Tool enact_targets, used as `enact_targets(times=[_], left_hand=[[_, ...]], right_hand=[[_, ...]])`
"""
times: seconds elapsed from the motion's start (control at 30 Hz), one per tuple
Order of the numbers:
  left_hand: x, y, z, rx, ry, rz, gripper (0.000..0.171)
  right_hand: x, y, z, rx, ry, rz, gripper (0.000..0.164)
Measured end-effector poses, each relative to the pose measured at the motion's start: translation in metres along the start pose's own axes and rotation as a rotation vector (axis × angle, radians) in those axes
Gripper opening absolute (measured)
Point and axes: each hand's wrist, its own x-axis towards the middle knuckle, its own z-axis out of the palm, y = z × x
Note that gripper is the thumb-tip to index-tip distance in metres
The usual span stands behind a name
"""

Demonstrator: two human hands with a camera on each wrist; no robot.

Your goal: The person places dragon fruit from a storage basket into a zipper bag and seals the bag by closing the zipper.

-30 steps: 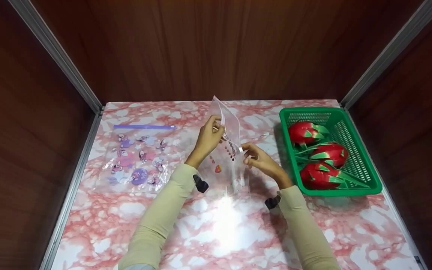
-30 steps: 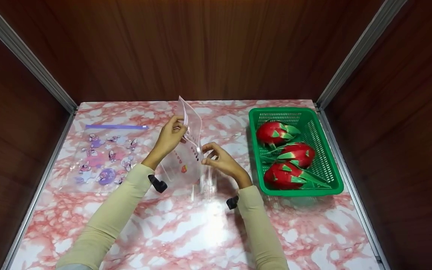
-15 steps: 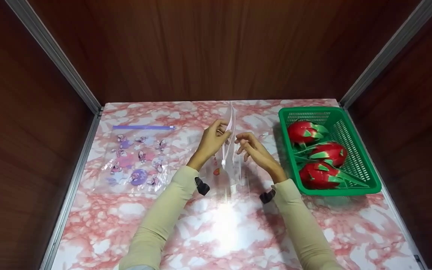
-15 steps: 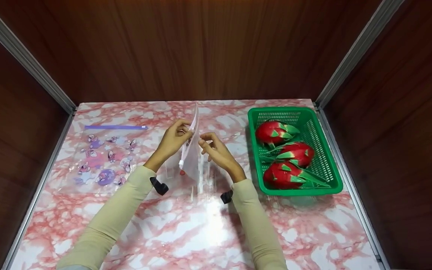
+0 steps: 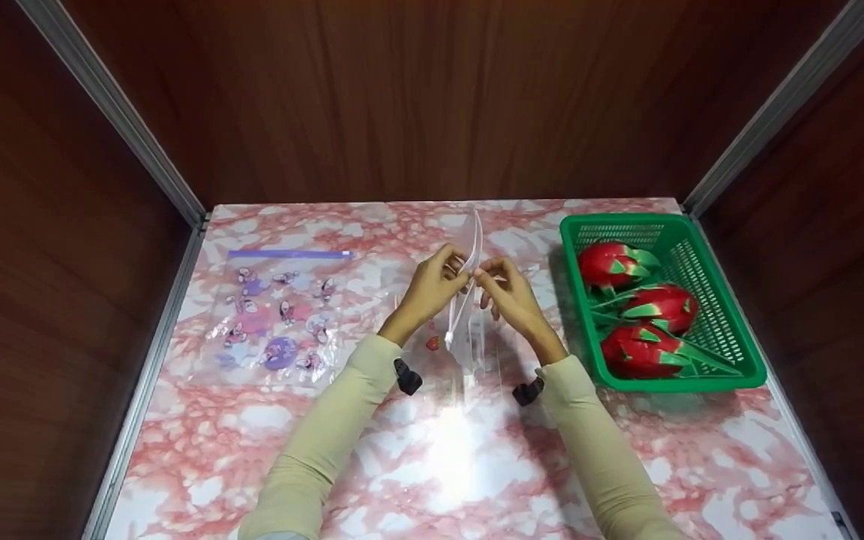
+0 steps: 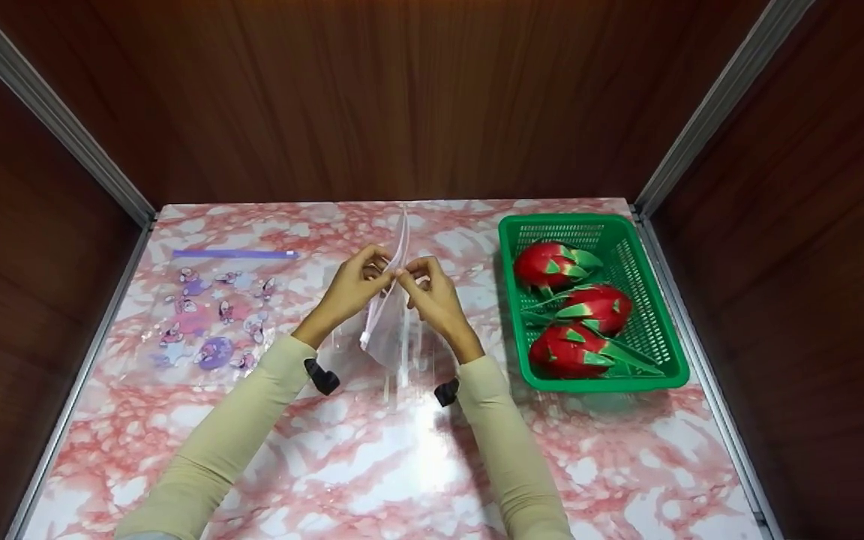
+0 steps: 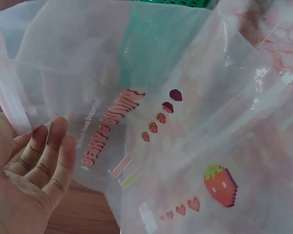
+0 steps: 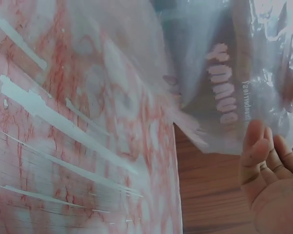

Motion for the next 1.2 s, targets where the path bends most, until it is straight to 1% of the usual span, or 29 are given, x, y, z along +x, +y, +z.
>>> enact_targets(times=[0.17, 0.37, 0.57, 0.7, 0.87, 0.97, 1.03, 1.2], left_hand=[[-0.001, -0.001, 0.001, 0.039, -0.001, 0.027, 0.019], [-0.004, -0.003, 0.003, 0.067, -0.010, 0.025, 0.014], [-0.007, -0.007, 0.002, 0.058, 0.001, 0.000, 0.010], [-0.008, -0.009, -0.002, 0.078, 0.032, -0.033, 0.010], [-0.009, -0.010, -0.009, 0.201, 0.082, -0.041, 0.015], [-0.009, -0.011, -0.014, 0.259, 0.100, -0.044, 0.018], [-0.010, -0.012, -0.017, 0.269, 0.103, -0.052, 0.018], [-0.012, -0.016, -0.024, 0.243, 0.093, -0.090, 0.015]], right_hand=[[0.001, 0.000, 0.000, -0.016, 0.030, 0.027, 0.019], [0.002, 0.002, 0.001, -0.112, 0.083, 0.031, 0.011], [0.000, 0.004, 0.002, -0.177, 0.133, 0.013, 0.014], [0.000, 0.005, 0.000, -0.216, 0.164, 0.011, 0.016], [0.000, 0.006, -0.005, -0.272, 0.203, 0.024, 0.018], [0.000, 0.007, -0.010, -0.299, 0.226, 0.032, 0.020], [0.000, 0.008, -0.012, -0.301, 0.235, 0.031, 0.021], [-0.001, 0.011, -0.016, -0.306, 0.255, 0.040, 0.020]])
